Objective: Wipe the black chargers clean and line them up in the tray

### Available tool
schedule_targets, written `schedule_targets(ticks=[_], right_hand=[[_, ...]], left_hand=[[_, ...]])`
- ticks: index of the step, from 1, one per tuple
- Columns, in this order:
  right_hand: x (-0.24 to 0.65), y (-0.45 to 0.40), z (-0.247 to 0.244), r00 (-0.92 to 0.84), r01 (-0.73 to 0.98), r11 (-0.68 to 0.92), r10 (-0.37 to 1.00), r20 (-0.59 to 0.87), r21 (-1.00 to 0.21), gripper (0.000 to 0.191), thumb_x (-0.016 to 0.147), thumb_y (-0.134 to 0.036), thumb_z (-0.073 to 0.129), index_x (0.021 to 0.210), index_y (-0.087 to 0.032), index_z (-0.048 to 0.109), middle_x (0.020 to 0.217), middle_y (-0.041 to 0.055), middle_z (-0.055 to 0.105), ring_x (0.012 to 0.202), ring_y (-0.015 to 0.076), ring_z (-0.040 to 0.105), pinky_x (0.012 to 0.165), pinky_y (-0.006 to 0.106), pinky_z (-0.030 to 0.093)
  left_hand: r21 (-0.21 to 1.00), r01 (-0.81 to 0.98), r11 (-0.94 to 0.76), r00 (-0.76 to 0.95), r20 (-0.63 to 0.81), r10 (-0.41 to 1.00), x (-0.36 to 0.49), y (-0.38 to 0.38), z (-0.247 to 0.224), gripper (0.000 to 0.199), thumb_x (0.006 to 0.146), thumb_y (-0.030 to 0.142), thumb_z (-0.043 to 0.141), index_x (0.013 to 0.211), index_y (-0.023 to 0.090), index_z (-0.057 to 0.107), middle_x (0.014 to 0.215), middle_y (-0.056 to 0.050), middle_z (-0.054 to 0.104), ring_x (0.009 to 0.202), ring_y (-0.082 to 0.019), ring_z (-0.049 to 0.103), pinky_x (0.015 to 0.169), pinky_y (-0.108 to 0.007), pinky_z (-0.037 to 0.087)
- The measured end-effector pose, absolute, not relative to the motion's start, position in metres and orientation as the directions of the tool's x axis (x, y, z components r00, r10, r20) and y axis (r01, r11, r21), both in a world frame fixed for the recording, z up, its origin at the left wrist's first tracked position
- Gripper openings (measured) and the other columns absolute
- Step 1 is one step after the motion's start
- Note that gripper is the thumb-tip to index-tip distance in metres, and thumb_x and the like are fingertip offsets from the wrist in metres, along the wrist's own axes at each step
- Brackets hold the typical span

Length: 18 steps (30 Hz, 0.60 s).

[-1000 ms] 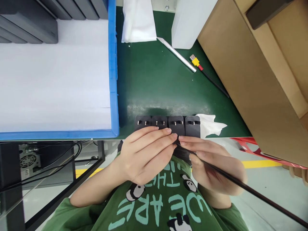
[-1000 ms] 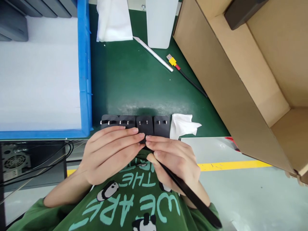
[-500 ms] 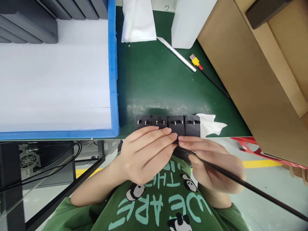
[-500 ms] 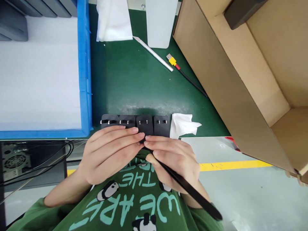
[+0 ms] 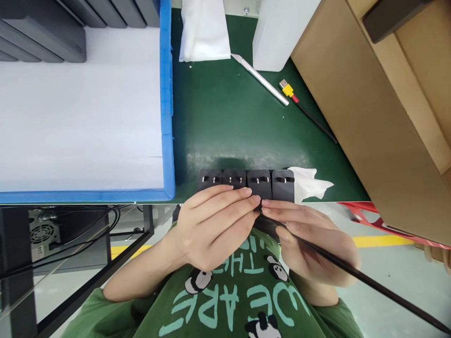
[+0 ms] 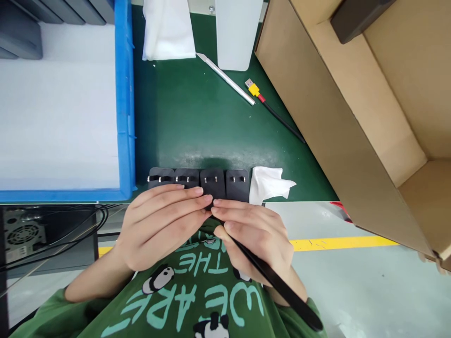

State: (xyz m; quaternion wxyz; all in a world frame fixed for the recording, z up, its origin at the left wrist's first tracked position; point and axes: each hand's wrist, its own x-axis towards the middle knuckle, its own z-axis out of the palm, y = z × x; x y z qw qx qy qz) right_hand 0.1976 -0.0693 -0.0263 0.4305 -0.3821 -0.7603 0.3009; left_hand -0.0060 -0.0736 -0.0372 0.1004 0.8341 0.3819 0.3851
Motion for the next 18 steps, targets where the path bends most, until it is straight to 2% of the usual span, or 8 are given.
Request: schedule_targets(ticks=[9,13,16,18], right_hand=[[0.197,-0.069,-0.027,-0.313,0.298,0.553,0.826,0.468,-0.778,0.018,0.083,-0.003,0.068,0.089,-0.017,0.059,0.089,0.009,0.079,0.09,0.0236,0.078,0.074,0.034,0.068],[0.197,-0.07,-0.028,-0.317,0.344,0.523,0.847,0.428,-0.78,0.017,0.083,-0.004,0.069,0.086,-0.018,0.06,0.089,0.0076,0.08,0.089,0.0232,0.078,0.072,0.034,0.068],[0.197,-0.071,-0.033,-0.268,0.231,0.525,0.844,0.465,-0.819,0.017,0.083,-0.003,0.068,0.093,-0.016,0.064,0.092,0.0081,0.079,0.09,0.0245,0.078,0.073,0.038,0.069],[0.196,-0.071,-0.037,-0.127,0.123,0.484,0.873,0.47,-0.866,0.017,0.086,-0.004,0.065,0.099,-0.015,0.065,0.09,0.0074,0.079,0.086,0.0245,0.078,0.072,0.042,0.07]], left_hand=[[0.427,0.579,-0.694,0.421,0.573,0.704,-0.006,-0.073,-0.035,0.005,0.089,0.011,0.068,0.092,0.011,0.072,0.103,-0.008,0.079,0.103,-0.018,0.075,0.096,-0.03,0.06],[0.417,0.589,-0.693,0.421,0.573,0.703,-0.007,-0.072,-0.035,0.006,0.09,0.011,0.066,0.09,0.013,0.072,0.102,-0.007,0.08,0.102,-0.018,0.075,0.095,-0.03,0.061],[0.395,0.584,-0.709,0.433,0.588,0.684,-0.007,-0.071,-0.035,0.005,0.088,0.01,0.068,0.087,0.013,0.072,0.102,-0.007,0.08,0.1,-0.018,0.076,0.094,-0.03,0.061],[0.369,0.588,-0.72,0.444,0.597,0.668,-0.007,-0.07,-0.035,0.006,0.086,0.009,0.069,0.089,0.013,0.072,0.102,-0.007,0.08,0.098,-0.019,0.076,0.091,-0.031,0.061]])
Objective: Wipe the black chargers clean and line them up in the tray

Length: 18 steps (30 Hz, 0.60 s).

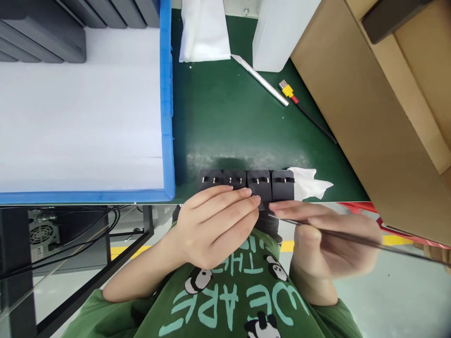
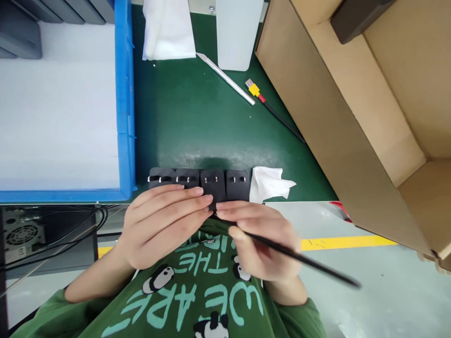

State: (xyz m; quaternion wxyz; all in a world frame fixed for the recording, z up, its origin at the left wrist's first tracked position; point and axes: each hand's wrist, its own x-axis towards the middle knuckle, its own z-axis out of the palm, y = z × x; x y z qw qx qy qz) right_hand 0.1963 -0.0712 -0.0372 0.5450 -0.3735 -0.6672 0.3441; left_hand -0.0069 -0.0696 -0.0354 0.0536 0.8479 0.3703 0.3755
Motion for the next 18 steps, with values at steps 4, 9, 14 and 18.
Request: schedule_targets(ticks=[4,9,14,18], right_hand=[[0.1918,-0.0714,-0.0417,0.069,0.082,0.413,0.906,0.418,-0.907,0.021,0.089,-0.006,0.063,0.106,-0.019,0.063,0.087,0.0036,0.078,0.081,0.0227,0.077,0.074,0.045,0.069],[0.1868,-0.0714,-0.0463,0.086,0.073,0.432,0.895,0.437,-0.899,0.021,0.09,-0.008,0.062,0.108,-0.018,0.063,0.089,0.0054,0.078,0.084,0.0246,0.077,0.073,0.045,0.069],[0.1865,-0.0729,-0.0483,0.085,-0.012,0.417,0.906,0.415,-0.909,0.023,0.088,-0.005,0.063,0.108,-0.015,0.063,0.092,0.0075,0.078,0.086,0.0249,0.077,0.075,0.045,0.069],[0.1889,-0.0731,-0.0469,0.042,-0.015,0.39,0.92,0.39,-0.92,0.023,0.089,-0.006,0.064,0.109,-0.017,0.064,0.094,0.0069,0.078,0.085,0.025,0.077,0.075,0.047,0.069]], left_hand=[[0.334,0.597,-0.729,0.464,0.598,0.654,-0.0052,-0.0676,-0.0342,0.009,0.085,0.008,0.069,0.09,0.013,0.073,0.1,-0.005,0.08,0.092,-0.019,0.076,0.083,-0.032,0.061],[0.34,0.588,-0.734,0.464,0.601,0.651,-0.0057,-0.0659,-0.0341,0.01,0.085,0.008,0.067,0.082,0.018,0.071,0.099,-0.002,0.08,0.091,-0.018,0.076,0.083,-0.032,0.061],[0.34,0.578,-0.742,0.49,0.583,0.648,-0.0086,-0.0658,-0.0325,0.011,0.088,0.009,0.065,0.086,0.017,0.071,0.1,-0.004,0.08,0.093,-0.019,0.076,0.086,-0.032,0.062],[0.34,0.596,-0.727,0.495,0.558,0.666,-0.0089,-0.0688,-0.0311,0.011,0.09,0.008,0.065,0.089,0.017,0.072,0.1,-0.005,0.08,0.097,-0.019,0.075,0.09,-0.033,0.062]])
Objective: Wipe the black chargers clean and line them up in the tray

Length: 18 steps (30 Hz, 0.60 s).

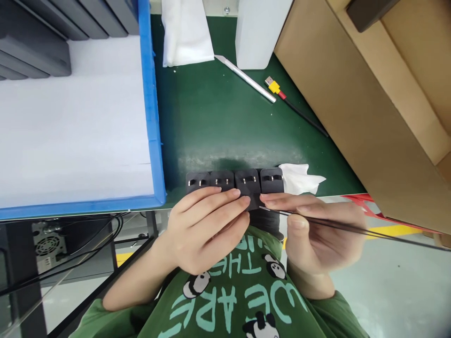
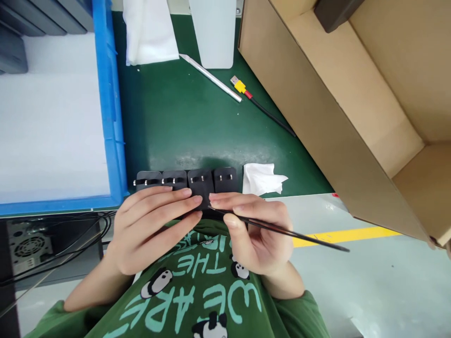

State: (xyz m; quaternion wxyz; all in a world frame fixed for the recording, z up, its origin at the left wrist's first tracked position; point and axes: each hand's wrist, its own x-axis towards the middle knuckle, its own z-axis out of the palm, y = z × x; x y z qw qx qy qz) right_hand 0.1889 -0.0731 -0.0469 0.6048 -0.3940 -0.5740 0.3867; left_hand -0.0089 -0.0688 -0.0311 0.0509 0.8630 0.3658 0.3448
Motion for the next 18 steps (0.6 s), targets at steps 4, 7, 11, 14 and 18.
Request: schedule_targets(ticks=[4,7,11,14,18], right_hand=[[0.192,-0.0737,-0.0477,0.007,-0.037,0.389,0.921,0.389,-0.92,0.029,0.088,-0.006,0.064,0.114,-0.02,0.063,0.097,0.005,0.078,0.086,0.0246,0.077,0.077,0.048,0.069],[0.193,-0.0753,-0.0478,-0.007,-0.052,0.369,0.929,0.37,-0.928,0.032,0.088,-0.005,0.064,0.116,-0.021,0.062,0.1,0.0047,0.078,0.088,0.0244,0.077,0.079,0.048,0.069],[0.1922,-0.0754,-0.0458,0.004,-0.091,0.354,0.935,0.355,-0.931,0.03,0.087,-0.004,0.064,0.113,-0.018,0.064,0.102,0.0072,0.077,0.091,0.0264,0.077,0.077,0.049,0.069],[0.1927,-0.0743,-0.0448,-0.014,-0.117,0.381,0.923,0.385,-0.917,0.033,0.085,0.0,0.065,0.115,-0.015,0.063,0.103,0.0086,0.077,0.092,0.0264,0.077,0.078,0.047,0.069],[0.1946,-0.0733,-0.0438,-0.047,-0.121,0.378,0.922,0.385,-0.918,0.04,0.084,0.001,0.066,0.119,-0.017,0.062,0.107,0.008,0.077,0.095,0.0255,0.077,0.08,0.047,0.069]], left_hand=[[0.304,0.592,-0.747,0.511,0.574,0.639,-0.0101,-0.0709,-0.0321,0.01,0.087,0.006,0.067,0.09,0.014,0.072,0.101,-0.008,0.079,0.099,-0.021,0.075,0.09,-0.035,0.062],[0.323,0.574,-0.752,0.516,0.57,0.639,-0.0113,-0.0715,-0.0334,0.009,0.085,0.005,0.069,0.089,0.012,0.072,0.102,-0.011,0.079,0.101,-0.023,0.075,0.091,-0.037,0.062],[0.342,0.557,-0.757,0.507,0.582,0.636,-0.0106,-0.0729,-0.0346,0.01,0.081,0.004,0.073,0.088,0.01,0.072,0.1,-0.012,0.079,0.1,-0.024,0.075,0.092,-0.038,0.061],[0.361,0.579,-0.731,0.483,0.57,0.664,-0.0091,-0.0742,-0.034,0.011,0.081,0.004,0.074,0.089,0.01,0.072,0.101,-0.011,0.079,0.101,-0.023,0.075,0.093,-0.037,0.061],[0.309,0.593,-0.744,0.522,0.556,0.647,-0.0095,-0.0718,-0.0317,0.013,0.082,0.004,0.073,0.093,0.012,0.072,0.1,-0.009,0.08,0.099,-0.023,0.075,0.091,-0.037,0.061]])
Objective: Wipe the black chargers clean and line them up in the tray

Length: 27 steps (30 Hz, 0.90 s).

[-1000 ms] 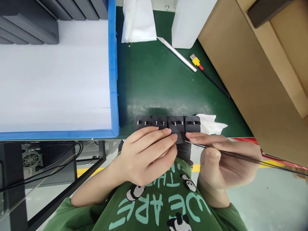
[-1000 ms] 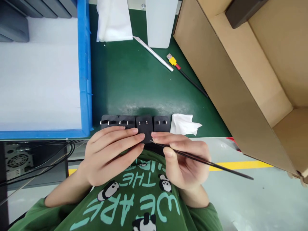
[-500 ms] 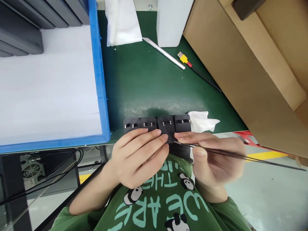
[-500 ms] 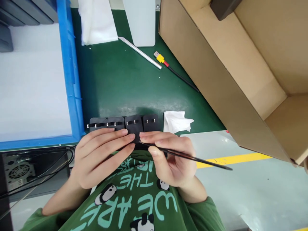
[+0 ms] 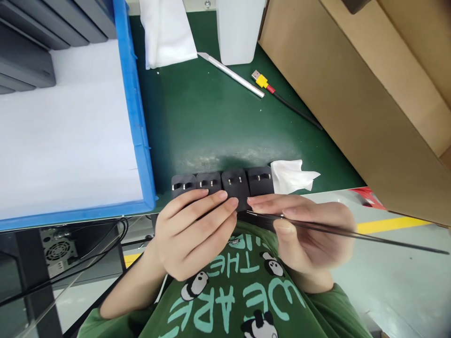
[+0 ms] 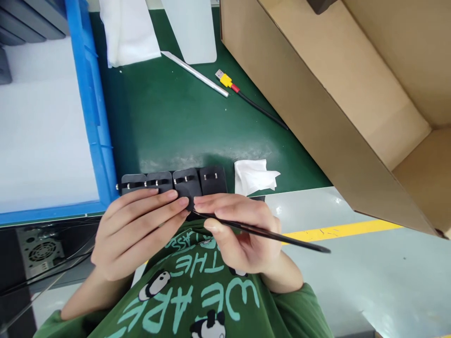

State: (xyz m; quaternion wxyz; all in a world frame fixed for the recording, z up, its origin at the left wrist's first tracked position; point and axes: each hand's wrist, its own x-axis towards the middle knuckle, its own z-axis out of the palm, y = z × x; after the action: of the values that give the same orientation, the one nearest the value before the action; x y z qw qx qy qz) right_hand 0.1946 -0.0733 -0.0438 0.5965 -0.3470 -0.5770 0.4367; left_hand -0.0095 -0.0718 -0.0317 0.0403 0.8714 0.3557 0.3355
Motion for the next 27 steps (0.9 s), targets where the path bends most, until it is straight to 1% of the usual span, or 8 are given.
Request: schedule_targets(ticks=[3,7,10,14,18,20,25,27], right_hand=[[0.1947,-0.0715,-0.042,-0.072,-0.128,0.378,0.918,0.389,-0.917,0.044,0.084,0.006,0.061,0.12,-0.018,0.062,0.108,0.008,0.076,0.097,0.0251,0.076,0.081,0.046,0.07],[0.194,-0.0677,-0.0407,-0.072,-0.182,0.414,0.899,0.432,-0.892,0.048,0.078,0.013,0.058,0.12,-0.011,0.063,0.107,0.0119,0.076,0.098,0.0277,0.076,0.081,0.047,0.07],[0.1941,-0.0664,-0.0407,-0.069,-0.192,0.423,0.894,0.442,-0.886,0.049,0.077,0.012,0.059,0.119,-0.011,0.064,0.107,0.0123,0.076,0.097,0.0276,0.076,0.081,0.047,0.07],[0.1941,-0.0664,-0.0402,-0.069,-0.192,0.421,0.895,0.44,-0.887,0.047,0.079,0.011,0.058,0.12,-0.011,0.063,0.107,0.0118,0.076,0.096,0.0262,0.077,0.082,0.045,0.07],[0.1936,-0.0666,-0.0405,-0.072,-0.162,0.416,0.9,0.431,-0.895,0.042,0.083,0.008,0.058,0.119,-0.012,0.063,0.105,0.011,0.076,0.096,0.0262,0.077,0.081,0.045,0.07],[0.1931,-0.0676,-0.0412,-0.064,-0.158,0.416,0.901,0.429,-0.896,0.039,0.084,0.005,0.06,0.119,-0.013,0.063,0.105,0.0103,0.077,0.094,0.0263,0.077,0.079,0.046,0.07],[0.1924,-0.0714,-0.0436,-0.022,-0.198,0.368,0.925,0.38,-0.908,0.041,0.079,0.007,0.067,0.115,-0.012,0.066,0.106,0.0089,0.077,0.094,0.0263,0.077,0.081,0.047,0.069],[0.1934,-0.072,-0.0446,-0.028,-0.2,0.378,0.92,0.391,-0.904,0.042,0.079,0.008,0.068,0.116,-0.012,0.066,0.106,0.0086,0.077,0.095,0.026,0.076,0.081,0.046,0.069]], left_hand=[[0.257,0.57,-0.78,0.575,0.554,0.602,-0.011,-0.0694,-0.0307,0.014,0.085,0.005,0.07,0.097,0.011,0.074,0.099,-0.009,0.08,0.096,-0.023,0.075,0.087,-0.038,0.061],[0.313,0.56,-0.767,0.548,0.554,0.627,-0.0118,-0.0711,-0.032,0.013,0.083,0.003,0.071,0.094,0.009,0.073,0.101,-0.012,0.079,0.099,-0.025,0.074,0.089,-0.041,0.06],[0.339,0.571,-0.748,0.515,0.563,0.647,-0.0113,-0.0728,-0.0335,0.01,0.084,0.004,0.071,0.091,0.01,0.072,0.103,-0.011,0.079,0.102,-0.024,0.074,0.09,-0.041,0.061],[0.297,0.592,-0.749,0.538,0.546,0.642,-0.0108,-0.0725,-0.0332,0.012,0.087,0.006,0.069,0.096,0.013,0.072,0.102,-0.008,0.08,0.099,-0.022,0.075,0.088,-0.039,0.061],[0.33,0.579,-0.746,0.525,0.549,0.65,-0.0107,-0.073,-0.0319,0.009,0.086,0.005,0.069,0.093,0.011,0.071,0.102,-0.01,0.079,0.102,-0.023,0.074,0.091,-0.04,0.061],[0.331,0.586,-0.74,0.522,0.545,0.657,-0.0105,-0.0738,-0.0315,0.011,0.086,0.004,0.069,0.095,0.011,0.072,0.103,-0.01,0.079,0.102,-0.023,0.074,0.091,-0.041,0.06],[0.359,0.574,-0.736,0.524,0.529,0.667,-0.0104,-0.0746,-0.0313,0.014,0.084,0.002,0.07,0.097,0.008,0.072,0.105,-0.013,0.078,0.105,-0.025,0.073,0.092,-0.043,0.059],[0.361,0.565,-0.742,0.524,0.538,0.66,-0.0105,-0.0741,-0.0316,0.014,0.083,0.002,0.071,0.096,0.007,0.073,0.106,-0.014,0.078,0.105,-0.025,0.073,0.092,-0.043,0.059]])
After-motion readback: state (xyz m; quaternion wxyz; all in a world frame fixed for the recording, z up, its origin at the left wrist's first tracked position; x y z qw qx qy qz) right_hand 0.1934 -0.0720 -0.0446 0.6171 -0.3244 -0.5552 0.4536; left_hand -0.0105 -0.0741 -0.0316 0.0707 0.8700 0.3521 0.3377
